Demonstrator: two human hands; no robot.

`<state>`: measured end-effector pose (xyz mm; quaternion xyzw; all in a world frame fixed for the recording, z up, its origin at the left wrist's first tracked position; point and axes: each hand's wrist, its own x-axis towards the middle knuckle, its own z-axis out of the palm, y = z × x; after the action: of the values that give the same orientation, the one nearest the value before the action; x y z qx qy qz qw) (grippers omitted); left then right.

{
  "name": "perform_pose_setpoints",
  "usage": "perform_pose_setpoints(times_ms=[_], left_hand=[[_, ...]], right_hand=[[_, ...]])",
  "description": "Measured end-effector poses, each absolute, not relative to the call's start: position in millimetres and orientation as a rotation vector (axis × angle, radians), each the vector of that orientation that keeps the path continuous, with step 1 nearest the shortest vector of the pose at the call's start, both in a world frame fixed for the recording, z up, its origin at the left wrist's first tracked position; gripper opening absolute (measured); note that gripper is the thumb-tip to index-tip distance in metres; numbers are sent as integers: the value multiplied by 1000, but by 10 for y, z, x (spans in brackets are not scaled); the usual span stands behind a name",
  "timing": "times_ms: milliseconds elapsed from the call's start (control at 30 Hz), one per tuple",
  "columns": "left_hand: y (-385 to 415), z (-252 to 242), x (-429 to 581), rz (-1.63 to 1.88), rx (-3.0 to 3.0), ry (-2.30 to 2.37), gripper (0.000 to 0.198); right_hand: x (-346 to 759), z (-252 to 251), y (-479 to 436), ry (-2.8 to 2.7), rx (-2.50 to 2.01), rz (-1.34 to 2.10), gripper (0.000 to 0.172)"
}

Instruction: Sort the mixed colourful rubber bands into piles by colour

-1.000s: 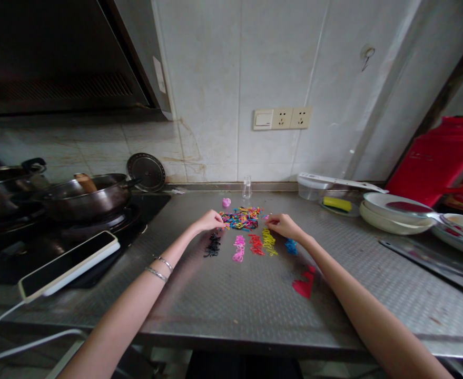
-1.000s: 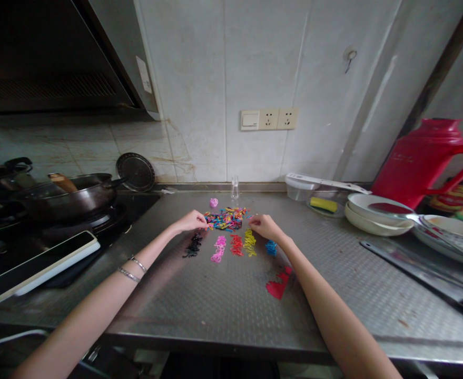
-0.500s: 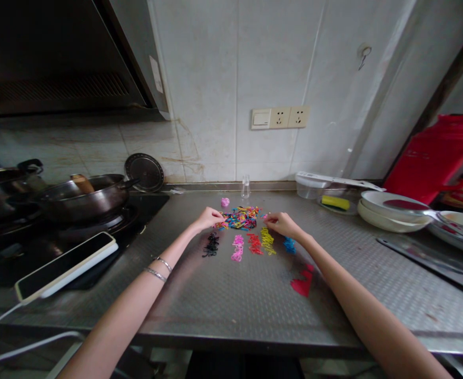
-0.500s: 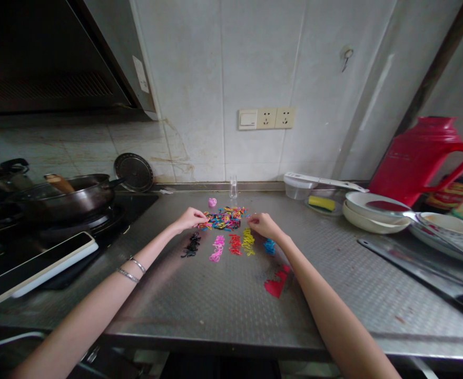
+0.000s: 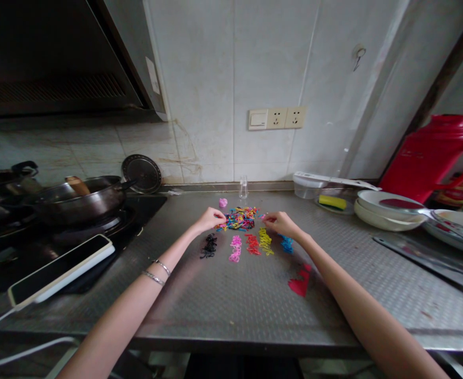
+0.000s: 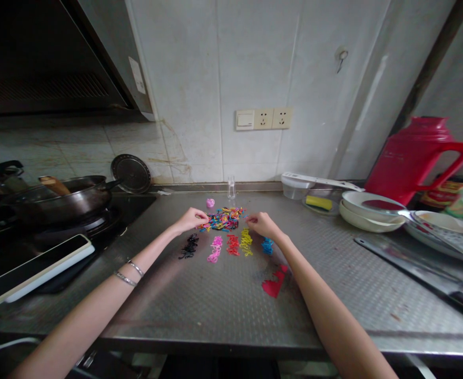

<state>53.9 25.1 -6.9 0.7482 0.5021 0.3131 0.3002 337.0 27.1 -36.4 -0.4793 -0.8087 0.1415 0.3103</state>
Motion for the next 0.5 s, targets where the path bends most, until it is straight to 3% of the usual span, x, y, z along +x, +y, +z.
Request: perform_pose_setpoints(times_ms=[300, 500], left_hand=[[155, -181, 1180, 639, 2489, 1037, 19], [149, -255, 1292, 547, 2493, 1047, 20]], right_hand=[[3406, -408, 356, -2116, -1258, 324, 27], [3404, -420, 384, -2113, -1272, 305, 26]])
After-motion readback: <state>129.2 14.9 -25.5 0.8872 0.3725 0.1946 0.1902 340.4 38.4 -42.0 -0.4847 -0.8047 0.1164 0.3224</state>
